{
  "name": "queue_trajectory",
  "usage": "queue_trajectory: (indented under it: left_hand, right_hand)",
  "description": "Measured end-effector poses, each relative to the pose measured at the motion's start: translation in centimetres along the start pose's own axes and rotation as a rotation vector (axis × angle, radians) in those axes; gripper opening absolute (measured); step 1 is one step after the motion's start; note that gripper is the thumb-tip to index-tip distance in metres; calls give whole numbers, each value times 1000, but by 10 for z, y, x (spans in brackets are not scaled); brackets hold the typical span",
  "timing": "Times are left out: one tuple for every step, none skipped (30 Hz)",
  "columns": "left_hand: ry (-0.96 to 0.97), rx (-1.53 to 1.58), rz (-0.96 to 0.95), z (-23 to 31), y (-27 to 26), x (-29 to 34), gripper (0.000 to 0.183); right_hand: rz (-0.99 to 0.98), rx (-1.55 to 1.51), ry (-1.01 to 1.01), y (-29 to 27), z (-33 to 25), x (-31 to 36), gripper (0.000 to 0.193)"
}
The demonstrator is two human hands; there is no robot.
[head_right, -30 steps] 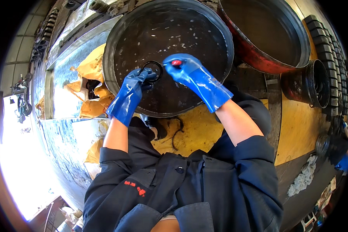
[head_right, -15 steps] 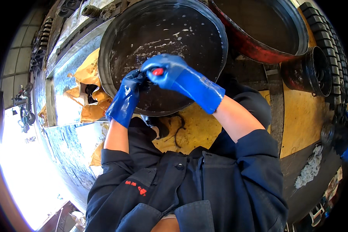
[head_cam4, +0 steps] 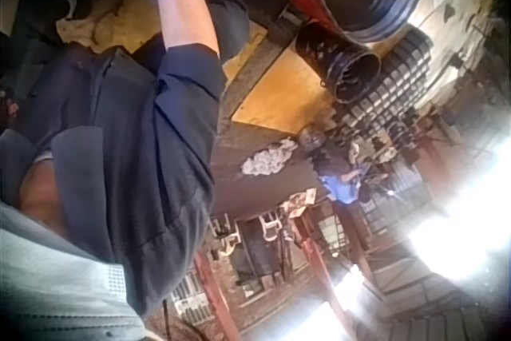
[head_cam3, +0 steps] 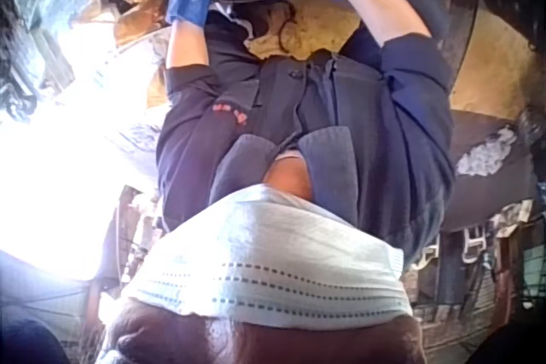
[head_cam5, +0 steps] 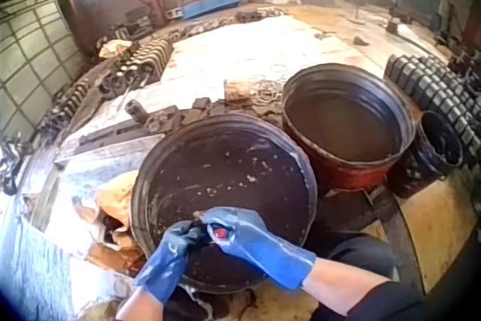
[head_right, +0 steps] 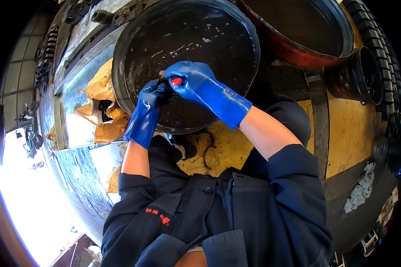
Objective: The person scrubs a metal ring in a bucket of liquid with a red-handled brush.
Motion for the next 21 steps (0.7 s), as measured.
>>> queue_trajectory:
  left_hand:
    - [45,-19,-5,3,1,1,24]
    - [90,-37,-11,5,3,2,25]
    - [140,-75,17,6,-4,1,26]
    - [189,-112,43,4,-12,-1,27]
    - [239,-150,70,3,-20,-2,27]
    - [261,-137,102,9,-11,2,28]
    - [284,-128,137,21,-1,13,29]
    - [305,-118,171,28,7,19,29]
    - [277,-82,165,27,3,16,30]
    - [249,-45,158,26,-1,13,30]
    - [221,-9,151,24,-4,9,30]
    - [184,81,185,21,-7,6,31]
    - [175,144,189,19,-10,4,31]
    - [166,208,193,17,-12,2,31]
    - [157,270,195,18,-13,1,31]
    - [181,258,142,21,-11,1,29]
    - [133,373,101,20,-7,-2,29]
    - [83,488,61,19,0,-3,28]
    - [33,603,22,17,6,-4,28]
    - [-38,663,-43,13,12,0,27]
    - [-20,558,-47,12,18,4,28]
  right_hand:
    - [16,44,98,-2,11,3,17]
    - [34,88,197,-3,21,7,16]
    - [-40,75,376,1,24,5,15]
    - [-115,64,556,1,22,3,15]
    - [-193,54,733,3,20,4,16]
    - [-190,-97,925,-2,28,14,26]
    - [-194,-120,1003,-4,35,18,27]
    - [-198,-144,1081,-6,42,20,27]
    - [-209,-175,1148,-5,42,21,28]
    - [-188,-183,1142,-6,40,19,28]
    - [-166,-191,1136,-9,39,18,29]
    - [-145,-198,1130,-13,37,18,29]
    - [-124,-204,1125,-16,36,18,29]
    - [-99,-306,1093,-18,38,22,34]
    - [-123,-294,1057,-21,36,23,37]
    - [-148,-282,1020,-24,34,23,39]
    - [-172,-270,983,-24,31,21,42]
    - [-209,-284,1005,-18,26,16,46]
    - [-217,-260,966,-21,18,14,46]
    - [-226,-236,926,-26,8,15,46]
    - [-228,-208,890,-33,-1,13,46]
Point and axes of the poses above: each hand's wrist, its own x-axis away from the middle knuckle, its own y-axis out of the palm, z = x × y, the point moved 6 cm from there along -x, towards the middle knuckle, and after that the axes turned 7 degrees about z, right-handed, at the moved point
